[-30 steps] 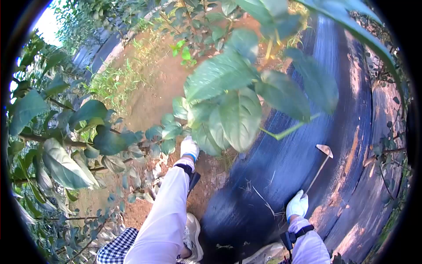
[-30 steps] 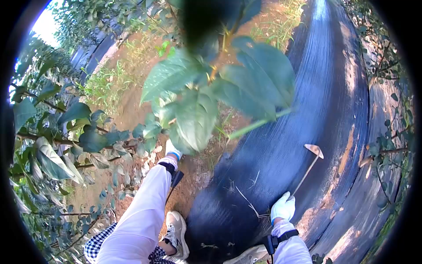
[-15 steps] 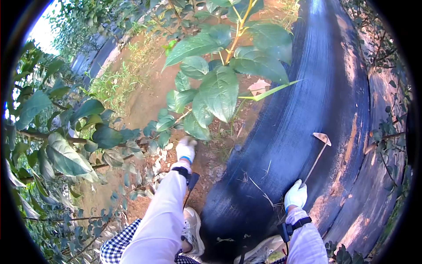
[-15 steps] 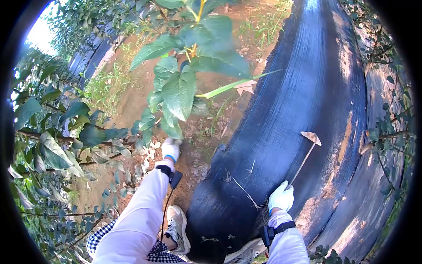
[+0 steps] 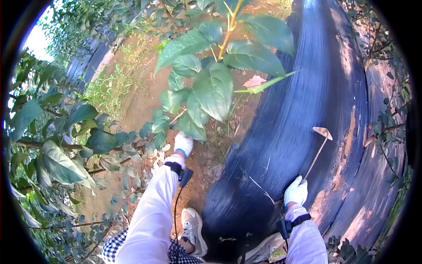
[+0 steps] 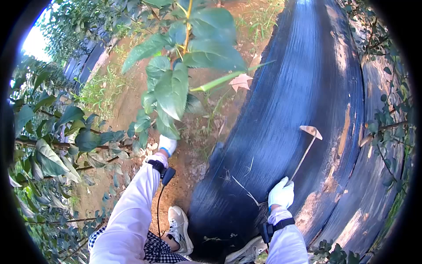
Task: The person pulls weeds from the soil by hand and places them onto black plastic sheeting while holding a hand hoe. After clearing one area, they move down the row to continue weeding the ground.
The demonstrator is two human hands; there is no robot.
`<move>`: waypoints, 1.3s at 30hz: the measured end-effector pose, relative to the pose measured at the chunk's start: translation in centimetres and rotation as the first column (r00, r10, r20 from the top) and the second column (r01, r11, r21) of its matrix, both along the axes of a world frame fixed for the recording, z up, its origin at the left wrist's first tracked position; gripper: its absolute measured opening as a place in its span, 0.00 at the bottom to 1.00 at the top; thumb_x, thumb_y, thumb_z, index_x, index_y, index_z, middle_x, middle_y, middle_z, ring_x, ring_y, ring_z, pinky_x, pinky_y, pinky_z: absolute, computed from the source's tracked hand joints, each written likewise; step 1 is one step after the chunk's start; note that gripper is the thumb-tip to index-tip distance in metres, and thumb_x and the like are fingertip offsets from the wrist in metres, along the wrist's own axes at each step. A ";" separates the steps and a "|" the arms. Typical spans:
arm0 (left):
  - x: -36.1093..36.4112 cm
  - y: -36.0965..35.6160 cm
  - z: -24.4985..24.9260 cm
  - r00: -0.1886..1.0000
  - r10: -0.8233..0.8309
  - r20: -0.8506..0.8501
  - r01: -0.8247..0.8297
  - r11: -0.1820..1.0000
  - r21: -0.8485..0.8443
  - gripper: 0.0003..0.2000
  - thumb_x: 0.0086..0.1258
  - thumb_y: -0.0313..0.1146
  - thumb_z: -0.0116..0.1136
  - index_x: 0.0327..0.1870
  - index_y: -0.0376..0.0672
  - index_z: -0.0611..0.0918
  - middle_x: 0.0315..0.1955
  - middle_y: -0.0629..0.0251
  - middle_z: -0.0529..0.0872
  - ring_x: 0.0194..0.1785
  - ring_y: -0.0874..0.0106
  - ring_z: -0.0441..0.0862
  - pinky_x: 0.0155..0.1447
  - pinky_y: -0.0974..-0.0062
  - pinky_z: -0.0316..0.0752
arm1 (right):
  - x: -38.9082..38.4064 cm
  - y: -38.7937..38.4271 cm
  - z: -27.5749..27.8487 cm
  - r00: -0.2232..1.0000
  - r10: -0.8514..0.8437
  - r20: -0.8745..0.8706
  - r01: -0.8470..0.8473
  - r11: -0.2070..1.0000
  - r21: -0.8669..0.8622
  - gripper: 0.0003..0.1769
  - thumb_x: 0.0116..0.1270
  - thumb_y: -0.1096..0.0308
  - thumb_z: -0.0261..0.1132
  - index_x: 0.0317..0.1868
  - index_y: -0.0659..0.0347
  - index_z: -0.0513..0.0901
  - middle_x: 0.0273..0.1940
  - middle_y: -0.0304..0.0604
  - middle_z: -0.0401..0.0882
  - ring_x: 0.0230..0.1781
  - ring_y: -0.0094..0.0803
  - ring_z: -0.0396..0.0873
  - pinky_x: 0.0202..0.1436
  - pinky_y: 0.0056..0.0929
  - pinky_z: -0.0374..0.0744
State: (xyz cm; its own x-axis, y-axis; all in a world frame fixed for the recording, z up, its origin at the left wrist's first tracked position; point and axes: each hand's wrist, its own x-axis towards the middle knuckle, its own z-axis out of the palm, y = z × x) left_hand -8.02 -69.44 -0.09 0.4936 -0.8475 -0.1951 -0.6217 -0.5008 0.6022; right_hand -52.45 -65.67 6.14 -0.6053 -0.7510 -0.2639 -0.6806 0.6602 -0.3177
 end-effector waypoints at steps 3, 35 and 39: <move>-5.1 -2.4 0.8 0.909 -0.313 0.274 0.339 0.939 -0.055 0.14 0.58 0.33 0.63 0.45 0.42 0.83 0.45 0.53 0.83 0.51 0.53 0.79 0.58 0.61 0.72 | 0.1 -0.3 0.1 1.000 0.005 -0.028 -0.005 1.000 -0.010 0.27 0.74 0.50 0.47 0.47 0.68 0.79 0.40 0.61 0.83 0.42 0.57 0.82 0.47 0.47 0.78; -7.5 2.4 -0.8 0.922 -0.388 0.001 0.386 0.919 0.079 0.12 0.62 0.33 0.60 0.46 0.45 0.82 0.41 0.54 0.81 0.52 0.54 0.78 0.56 0.62 0.74 | -0.7 0.2 -1.0 0.997 0.061 0.047 -0.057 0.996 -0.071 0.28 0.74 0.49 0.46 0.48 0.70 0.79 0.41 0.62 0.83 0.42 0.57 0.82 0.46 0.47 0.78; -9.8 4.7 1.0 0.853 -0.483 0.196 0.497 0.867 -0.027 0.12 0.61 0.35 0.63 0.44 0.44 0.83 0.42 0.51 0.81 0.51 0.52 0.79 0.56 0.59 0.73 | -0.5 0.3 -1.4 0.999 0.040 0.018 -0.040 0.999 -0.012 0.29 0.75 0.50 0.46 0.51 0.71 0.78 0.43 0.62 0.83 0.44 0.56 0.82 0.48 0.46 0.78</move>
